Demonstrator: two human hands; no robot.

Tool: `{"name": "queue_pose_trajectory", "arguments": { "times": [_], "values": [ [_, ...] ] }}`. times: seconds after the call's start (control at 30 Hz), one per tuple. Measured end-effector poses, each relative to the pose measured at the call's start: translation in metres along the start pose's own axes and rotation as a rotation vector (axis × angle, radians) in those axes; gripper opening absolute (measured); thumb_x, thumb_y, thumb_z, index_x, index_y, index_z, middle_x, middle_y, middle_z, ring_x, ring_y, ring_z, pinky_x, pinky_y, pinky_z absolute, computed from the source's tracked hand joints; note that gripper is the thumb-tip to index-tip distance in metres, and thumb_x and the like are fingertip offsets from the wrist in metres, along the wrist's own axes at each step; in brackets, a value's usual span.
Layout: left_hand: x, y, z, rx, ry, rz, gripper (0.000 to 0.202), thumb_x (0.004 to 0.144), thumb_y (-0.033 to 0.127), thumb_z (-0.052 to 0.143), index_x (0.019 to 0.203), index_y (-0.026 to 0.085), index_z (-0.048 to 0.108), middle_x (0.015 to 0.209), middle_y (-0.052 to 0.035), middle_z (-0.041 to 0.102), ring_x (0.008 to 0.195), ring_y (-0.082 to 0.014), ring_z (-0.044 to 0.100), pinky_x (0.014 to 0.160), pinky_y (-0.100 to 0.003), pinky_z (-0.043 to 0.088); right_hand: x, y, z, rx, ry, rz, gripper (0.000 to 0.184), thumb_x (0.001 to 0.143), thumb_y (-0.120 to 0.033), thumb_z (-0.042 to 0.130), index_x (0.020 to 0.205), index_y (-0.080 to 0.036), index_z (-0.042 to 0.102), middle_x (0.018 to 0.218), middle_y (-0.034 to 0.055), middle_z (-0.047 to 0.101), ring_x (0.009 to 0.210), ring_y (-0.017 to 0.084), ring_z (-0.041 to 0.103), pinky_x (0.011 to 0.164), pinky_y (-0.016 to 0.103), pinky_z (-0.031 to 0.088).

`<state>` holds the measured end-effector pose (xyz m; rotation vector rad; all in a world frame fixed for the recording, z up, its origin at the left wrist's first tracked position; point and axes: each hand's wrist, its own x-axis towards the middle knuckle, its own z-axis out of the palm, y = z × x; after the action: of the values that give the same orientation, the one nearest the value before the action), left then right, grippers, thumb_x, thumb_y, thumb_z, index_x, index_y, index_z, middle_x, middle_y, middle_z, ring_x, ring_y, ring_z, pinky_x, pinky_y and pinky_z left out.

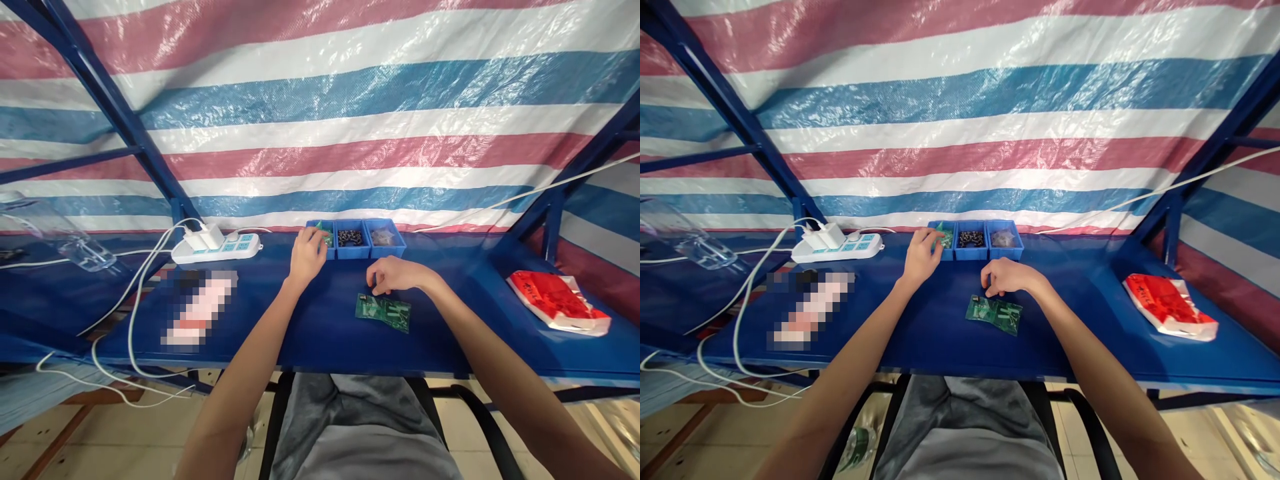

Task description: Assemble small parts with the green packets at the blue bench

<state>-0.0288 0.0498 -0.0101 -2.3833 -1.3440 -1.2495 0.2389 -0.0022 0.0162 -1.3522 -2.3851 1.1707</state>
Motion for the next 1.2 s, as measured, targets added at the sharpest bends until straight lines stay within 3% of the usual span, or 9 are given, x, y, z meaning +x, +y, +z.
{"name": "queue_pose_trajectory", "arguments": {
  "times": [0.17,0.33,0.5,0.77,1.0,1.2],
  "values": [
    [-0.005,0.022,0.006,-0.062,-0.063,0.129,0.028,0.101,0.018,0.042,0.115,0.02,0.067,0.112,-0.0083,0.065,0.111,-0.0223,0.062,0.098,-0.035,0.05,0.005,-0.002,0.005,-0.077,0.042,-0.061,0.003,0.074,-0.023,0.071,0.071,-0.023,0.07,0.06,0.0006,0.069,0.056,0.019,0.062,0.054,0.028,0.04],
    [-0.009,0.035,0.011,-0.044,-0.197,0.198,0.028,0.102,0.021,0.042,0.116,0.021,0.066,0.113,-0.007,0.066,0.097,-0.019,0.067,0.079,-0.029,0.052,0.008,-0.003,0.011,-0.278,0.12,-0.033,0.008,0.076,-0.015,0.063,0.074,-0.022,0.062,0.06,-0.0013,0.062,0.056,0.016,0.056,0.054,0.026,0.034],
    [-0.01,0.032,0.009,-0.043,-0.225,0.176,0.025,0.1,0.024,0.045,0.113,0.021,0.067,0.106,-0.0059,0.068,0.084,-0.0169,0.066,0.073,-0.028,0.05,0.012,-0.004,0.011,-0.327,0.256,-0.087,0.011,0.078,-0.01,0.057,0.077,-0.02,0.061,0.063,-0.0018,0.063,0.064,0.015,0.058,0.061,0.025,0.035],
    [-0.008,0.029,0.005,-0.072,-0.322,0.146,0.02,0.097,0.03,0.05,0.1,0.021,0.069,0.082,-0.0015,0.067,0.069,-0.0145,0.059,0.066,-0.026,0.042,0.018,-0.005,0.017,-0.269,0.457,-0.115,0.023,0.086,-0.008,0.053,0.092,-0.02,0.071,0.072,0.0008,0.069,0.064,0.015,0.059,0.063,0.026,0.036],
    [-0.007,0.028,0.004,-0.072,-0.374,0.153,0.019,0.095,0.033,0.054,0.097,0.021,0.069,0.079,-0.0003,0.067,0.067,-0.0139,0.058,0.062,-0.026,0.038,0.028,-0.009,0.028,-0.203,0.632,-0.174,0.028,0.093,-0.008,0.048,0.101,-0.018,0.073,0.08,0.0042,0.072,0.071,0.018,0.063,0.071,0.027,0.042],
    [-0.007,0.024,0.008,-0.044,-0.43,0.175,0.018,0.093,0.033,0.056,0.1,0.022,0.069,0.08,-0.0005,0.068,0.072,-0.0159,0.062,0.063,-0.026,0.039,0.037,-0.005,0.033,-0.201,0.668,-0.218,0.03,0.093,-0.006,0.049,0.102,-0.017,0.075,0.09,0.0071,0.074,0.079,0.02,0.067,0.079,0.031,0.047]
  ]
}}
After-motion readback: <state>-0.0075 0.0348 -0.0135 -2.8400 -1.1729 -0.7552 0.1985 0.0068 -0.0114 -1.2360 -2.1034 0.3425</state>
